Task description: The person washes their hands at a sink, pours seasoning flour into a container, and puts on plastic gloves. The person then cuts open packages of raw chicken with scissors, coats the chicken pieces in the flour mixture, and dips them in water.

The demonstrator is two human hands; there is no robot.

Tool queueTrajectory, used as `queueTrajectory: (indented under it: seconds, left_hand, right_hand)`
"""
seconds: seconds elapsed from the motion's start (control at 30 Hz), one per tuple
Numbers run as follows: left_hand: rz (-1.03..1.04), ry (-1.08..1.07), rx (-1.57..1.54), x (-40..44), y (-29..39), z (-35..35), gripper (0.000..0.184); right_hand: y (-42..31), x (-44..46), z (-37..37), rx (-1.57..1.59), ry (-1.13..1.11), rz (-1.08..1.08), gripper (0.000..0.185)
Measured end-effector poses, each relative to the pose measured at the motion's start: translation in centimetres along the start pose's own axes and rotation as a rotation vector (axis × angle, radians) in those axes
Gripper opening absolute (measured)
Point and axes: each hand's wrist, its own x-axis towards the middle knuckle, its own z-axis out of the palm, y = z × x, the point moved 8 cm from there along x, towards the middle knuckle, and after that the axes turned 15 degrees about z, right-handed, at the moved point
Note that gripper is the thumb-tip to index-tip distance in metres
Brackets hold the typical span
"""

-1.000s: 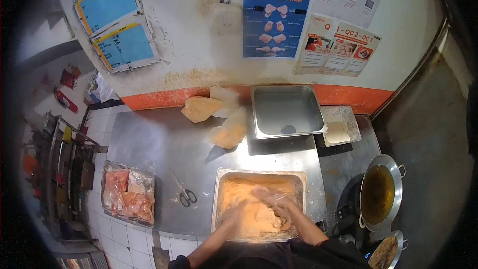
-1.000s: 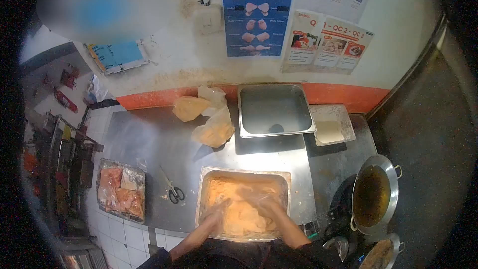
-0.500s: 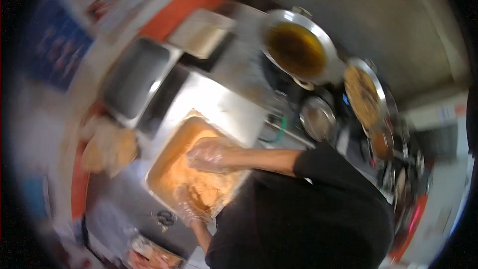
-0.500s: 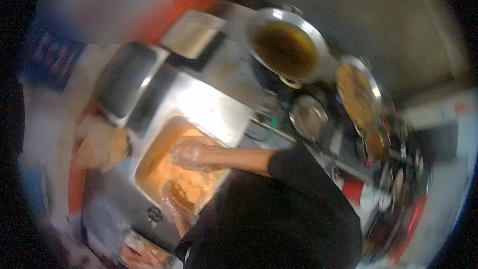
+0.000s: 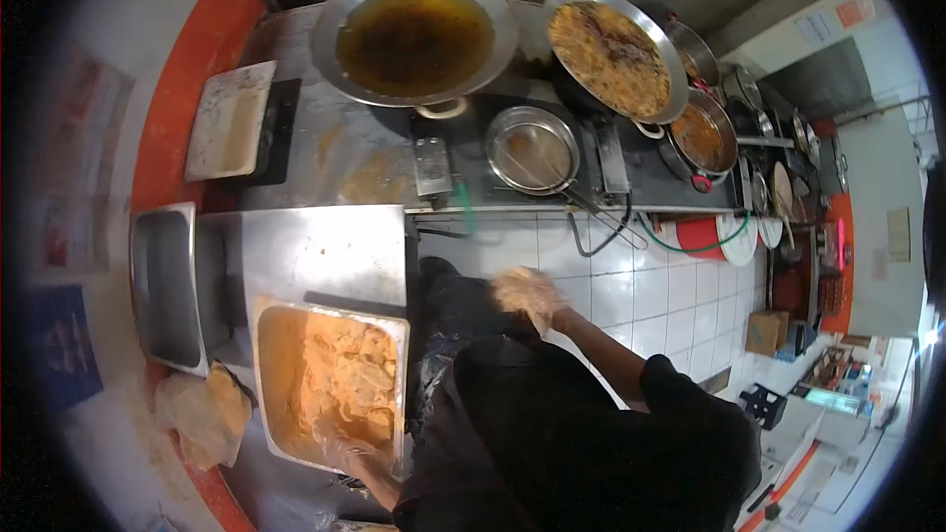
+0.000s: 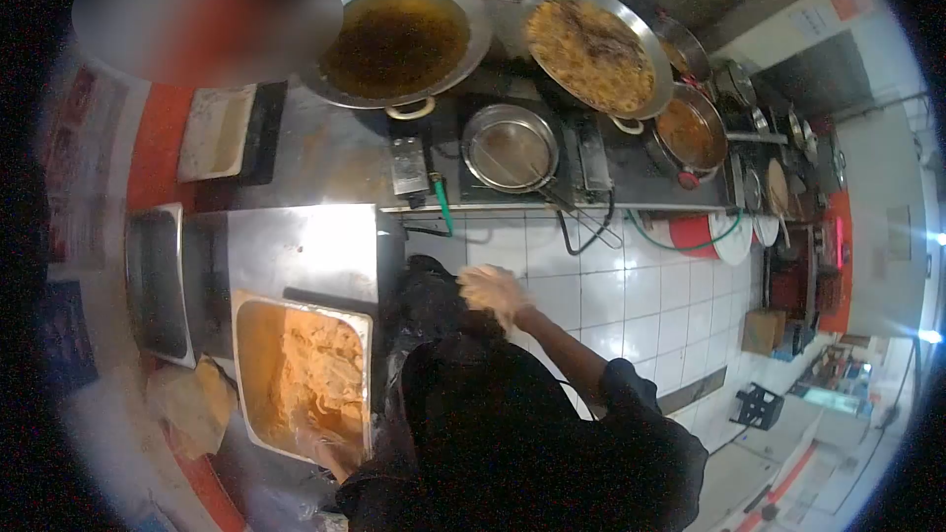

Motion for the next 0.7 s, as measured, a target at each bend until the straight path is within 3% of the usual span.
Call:
queueTrajectory:
  seconds: [0.07, 0.13, 0.23, 0.27, 0.3, 0.33, 0.4, 0.43, 0.5, 0.53, 0.57, 0.6, 0.63, 0.7]
  left_hand:
    - [0.041, -0.042, 0.065, 0.4, 0.0, 0.6, 0.036]
    - [0.077, -0.082, 0.128, 0.8, 0.0, 0.6, 0.036]
    - [0.129, -0.141, 0.224, 1.2, 0.0, 0.7, 0.037]
    - [0.144, -0.155, 0.25, 1.4, 0.0, 0.9, 0.037]
    - [0.161, -0.17, 0.277, 1.4, 0.1, 0.9, 0.037]
    - [0.173, -0.186, 0.303, 1.5, 0.2, 1.0, 0.038]
    - [0.193, -0.209, 0.351, 1.8, 0.1, 0.8, 0.038]
    - [0.197, -0.228, 0.392, 2.1, -0.3, 0.3, 0.038]
    - [0.241, -0.173, 0.667, 2.9, -1.3, -0.6, 0.04]
    - [0.416, -0.27, 0.623, 1.8, 0.5, 0.9, 0.039]
    - [0.588, -0.371, 0.566, 0.0, 2.6, 2.5, 0.039]
    - [0.423, -0.283, 0.537, 0.3, 1.5, 1.4, 0.037]
    - [0.345, -0.238, 0.528, 0.1, 1.1, 0.7, 0.037]
    - [0.311, -0.213, 0.55, -0.3, 1.2, 0.3, 0.036]
  right_hand:
    - [3.7, 0.7, -9.2, 0.02, -0.033, -0.042, 0.041]
    - [9.3, 3.9, -20.9, -0.083, 0.268, -0.09, 0.036]
    - [6.0, 0.6, -27.7, 0.165, 0.537, -0.258, 0.028]
    - [4.5, 0.0, -28.7, 0.417, 0.443, -0.384, 0.021]
    - [3.7, 0.9, -32.1, 0.389, 0.642, -0.443, 0.016]
    - [1.2, 0.7, -33.7, 0.019, 0.894, -0.314, 0.01]
    - [-0.1, 4.2, -39.8, 0.018, 0.896, -0.389, 0.02]
    - [-2.3, 2.8, -38.8, -0.033, 1.064, -0.347, 0.025]
    - [-4.0, 3.7, -41.4, -0.317, 1.174, -0.59, 0.031]
    - [-5.1, 4.5, -41.8, -0.325, 1.16, -0.589, 0.031]
    - [-5.2, 5.6, -42.8, -0.094, 1.069, -0.469, 0.033]
    - [-4.8, 6.7, -43.1, 0.129, 0.971, -0.341, 0.035]
    - [-5.1, 7.2, -43.0, 0.119, 0.961, -0.331, 0.035]
    - [-4.9, 7.0, -43.6, 0.215, 1.065, -0.272, 0.035]
